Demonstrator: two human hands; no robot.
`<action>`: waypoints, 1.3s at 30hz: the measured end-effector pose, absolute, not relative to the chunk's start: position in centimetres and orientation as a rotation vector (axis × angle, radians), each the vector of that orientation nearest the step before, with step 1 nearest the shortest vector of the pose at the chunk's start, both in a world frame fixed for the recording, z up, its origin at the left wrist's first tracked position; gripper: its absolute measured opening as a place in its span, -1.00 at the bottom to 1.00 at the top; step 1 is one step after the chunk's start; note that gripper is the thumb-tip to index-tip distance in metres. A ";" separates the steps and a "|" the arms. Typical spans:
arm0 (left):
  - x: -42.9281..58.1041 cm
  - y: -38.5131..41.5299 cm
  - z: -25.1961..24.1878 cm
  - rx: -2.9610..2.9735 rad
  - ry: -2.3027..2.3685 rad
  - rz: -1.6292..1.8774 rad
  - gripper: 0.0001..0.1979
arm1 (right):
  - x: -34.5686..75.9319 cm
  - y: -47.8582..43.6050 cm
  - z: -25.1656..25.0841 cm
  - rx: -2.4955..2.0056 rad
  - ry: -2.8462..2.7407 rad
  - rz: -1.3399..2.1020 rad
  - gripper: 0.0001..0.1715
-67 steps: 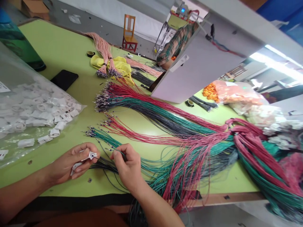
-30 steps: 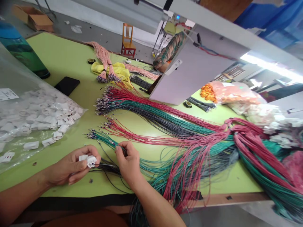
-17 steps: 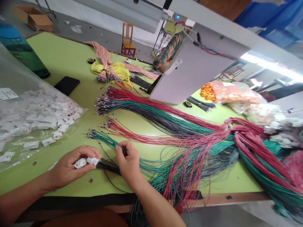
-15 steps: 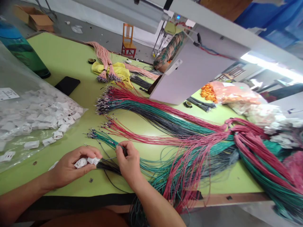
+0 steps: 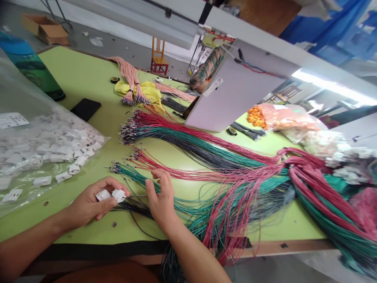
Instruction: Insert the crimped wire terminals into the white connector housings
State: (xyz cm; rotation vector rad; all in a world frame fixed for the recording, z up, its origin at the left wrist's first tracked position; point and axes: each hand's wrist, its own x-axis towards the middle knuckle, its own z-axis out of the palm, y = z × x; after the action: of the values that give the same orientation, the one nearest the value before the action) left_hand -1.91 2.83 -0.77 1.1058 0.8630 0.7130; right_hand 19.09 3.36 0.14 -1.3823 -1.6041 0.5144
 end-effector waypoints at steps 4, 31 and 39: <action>-1.7 3.0 -0.7 1.021 0.790 0.757 -0.76 | 19.2 2.8 1.2 -1.181 -1.741 0.456 -0.77; -10.7 4.6 -2.1 2.247 1.667 0.781 -0.74 | 18.1 1.5 4.0 -1.440 -1.692 0.889 -0.80; -2.0 -0.2 -0.8 1.128 1.050 0.960 -0.54 | 16.5 1.0 4.6 -1.364 -1.406 1.475 -0.78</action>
State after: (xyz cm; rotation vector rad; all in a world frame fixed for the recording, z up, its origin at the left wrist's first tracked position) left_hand -1.98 -0.19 -0.78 1.1279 1.0499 0.9603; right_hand 16.45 1.04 4.56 -1.3640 -1.4058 1.4747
